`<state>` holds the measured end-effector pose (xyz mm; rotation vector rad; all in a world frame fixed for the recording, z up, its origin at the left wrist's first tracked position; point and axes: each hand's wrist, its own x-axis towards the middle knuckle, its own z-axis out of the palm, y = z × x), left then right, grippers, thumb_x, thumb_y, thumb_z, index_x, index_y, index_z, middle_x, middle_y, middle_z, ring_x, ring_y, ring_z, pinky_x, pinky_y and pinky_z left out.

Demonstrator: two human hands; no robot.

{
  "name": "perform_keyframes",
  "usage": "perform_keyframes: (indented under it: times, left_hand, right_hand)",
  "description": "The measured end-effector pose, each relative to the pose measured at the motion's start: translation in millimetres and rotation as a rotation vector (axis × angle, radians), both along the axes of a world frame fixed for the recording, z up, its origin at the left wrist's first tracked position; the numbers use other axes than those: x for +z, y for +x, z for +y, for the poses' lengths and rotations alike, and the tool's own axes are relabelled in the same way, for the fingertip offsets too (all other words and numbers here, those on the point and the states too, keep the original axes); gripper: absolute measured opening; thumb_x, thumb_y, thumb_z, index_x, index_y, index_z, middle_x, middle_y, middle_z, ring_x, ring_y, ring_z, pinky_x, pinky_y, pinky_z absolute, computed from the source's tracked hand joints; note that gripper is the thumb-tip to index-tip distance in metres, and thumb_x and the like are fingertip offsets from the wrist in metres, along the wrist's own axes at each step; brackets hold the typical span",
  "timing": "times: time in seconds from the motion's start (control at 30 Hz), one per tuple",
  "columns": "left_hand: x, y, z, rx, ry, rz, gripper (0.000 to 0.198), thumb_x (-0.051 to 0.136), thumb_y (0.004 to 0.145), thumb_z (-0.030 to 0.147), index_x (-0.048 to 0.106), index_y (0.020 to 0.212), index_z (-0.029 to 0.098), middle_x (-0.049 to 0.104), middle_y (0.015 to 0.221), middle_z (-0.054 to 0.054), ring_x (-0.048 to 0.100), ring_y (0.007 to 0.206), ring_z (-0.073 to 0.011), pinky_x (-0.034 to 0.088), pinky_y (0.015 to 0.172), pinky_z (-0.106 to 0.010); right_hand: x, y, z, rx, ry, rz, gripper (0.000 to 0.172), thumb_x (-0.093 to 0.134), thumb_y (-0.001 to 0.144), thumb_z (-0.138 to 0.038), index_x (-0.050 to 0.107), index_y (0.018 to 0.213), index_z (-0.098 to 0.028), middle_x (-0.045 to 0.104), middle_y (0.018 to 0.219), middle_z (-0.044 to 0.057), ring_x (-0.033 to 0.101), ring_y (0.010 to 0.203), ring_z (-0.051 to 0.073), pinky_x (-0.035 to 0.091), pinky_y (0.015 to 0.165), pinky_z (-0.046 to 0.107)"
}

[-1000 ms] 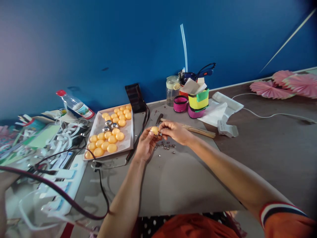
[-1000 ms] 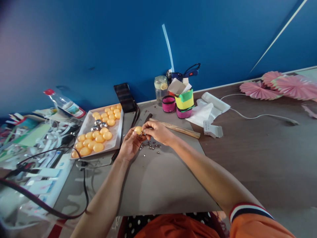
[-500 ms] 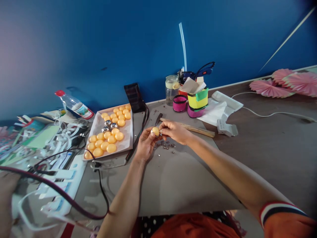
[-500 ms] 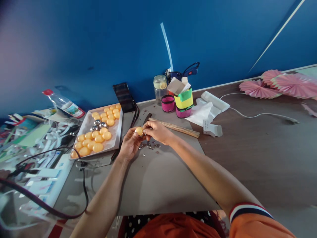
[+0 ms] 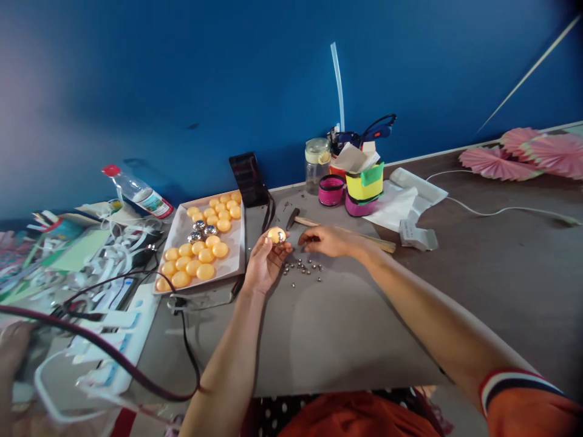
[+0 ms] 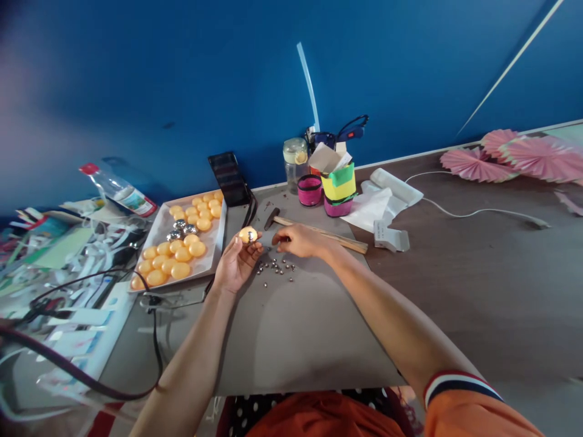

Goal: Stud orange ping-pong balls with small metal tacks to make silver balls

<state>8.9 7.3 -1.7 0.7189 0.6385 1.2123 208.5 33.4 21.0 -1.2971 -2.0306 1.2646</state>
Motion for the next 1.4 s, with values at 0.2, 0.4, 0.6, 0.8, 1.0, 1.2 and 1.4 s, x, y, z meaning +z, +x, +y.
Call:
perform_keyframes:
  times: [0.2,0.4,0.6,0.8,1.0,1.2,1.4]
  left_hand:
    - [0.7,-1.5,1.0,0.015,-0.024,-0.026,0.036,0.069,0.075,0.03,0.061,0.107,0.016,0.068,0.103,-0.01,0.065,0.078,-0.013,0.051,0.08,-0.029]
    - [0.3,-2.1,1.7,0.01,-0.022,-0.049,0.037,0.068,0.076,0.029,0.059,0.11,0.016,0.068,0.104,-0.011,0.065,0.079,-0.0136,0.052,0.079,-0.028]
    - [1.6,-3.1,2.9,0.032,-0.017,-0.05,0.034,0.068,0.076,0.03,0.061,0.106,0.016,0.068,0.102,-0.011,0.065,0.077,-0.0125,0.053,0.077,-0.026]
    - [2.6,-2.2,3.4,0.043,-0.024,-0.034,0.034,0.066,0.076,0.03,0.06,0.107,0.015,0.069,0.101,-0.01,0.065,0.076,-0.0123,0.052,0.077,-0.027]
    - [0.7,-3.8,3.5,0.045,-0.027,-0.012,0.035,0.067,0.076,0.031,0.06,0.106,0.016,0.068,0.101,-0.01,0.065,0.076,-0.012,0.052,0.078,-0.026]
    - [0.3,-3.8,3.3,0.023,-0.038,-0.022,0.035,0.068,0.075,0.031,0.06,0.105,0.016,0.069,0.099,-0.009,0.065,0.076,-0.0118,0.052,0.076,-0.026]
    - [2.6,-2.0,1.5,-0.015,-0.032,0.014,0.038,0.069,0.074,0.035,0.059,0.105,0.017,0.068,0.1,-0.008,0.065,0.076,-0.013,0.052,0.077,-0.027]
  right_hand:
    - [-12.9,-16.7,-6.1,0.134,0.242,-0.289,0.029,0.053,0.078,-0.016,0.067,0.103,-0.02,0.068,0.104,0.006,0.062,0.091,0.018,0.043,0.076,0.024]
    - [-21.5,-32.5,-14.1,0.018,0.369,-0.419,0.026,0.046,0.087,-0.024,0.065,0.104,-0.022,0.066,0.107,0.007,0.062,0.092,0.018,0.042,0.074,0.024]
    - [-23.9,-37.2,-14.9,-0.102,0.412,-0.386,0.032,0.043,0.087,-0.02,0.057,0.116,-0.02,0.062,0.113,0.008,0.061,0.094,0.017,0.042,0.075,0.024]
    - [-27.3,-42.2,-13.7,-0.045,0.42,-0.498,0.028,0.04,0.089,-0.026,0.064,0.102,-0.025,0.063,0.102,0.006,0.062,0.083,0.017,0.04,0.065,0.024]
    - [-30.5,-35.6,-10.1,-0.164,0.415,-0.195,0.016,0.048,0.077,-0.013,0.063,0.081,-0.016,0.065,0.084,0.006,0.059,0.075,0.014,0.039,0.065,0.023]
    - [-21.2,-30.2,-5.0,-0.301,0.059,0.443,0.005,0.052,0.074,-0.018,0.054,0.079,-0.017,0.052,0.054,-0.005,0.05,0.049,0.009,0.038,0.053,0.022]
    - [-8.4,-29.7,-8.2,-0.152,-0.166,0.864,0.017,0.065,0.073,-0.031,0.058,0.077,-0.016,0.052,0.059,-0.005,0.048,0.053,0.007,0.039,0.057,0.024]
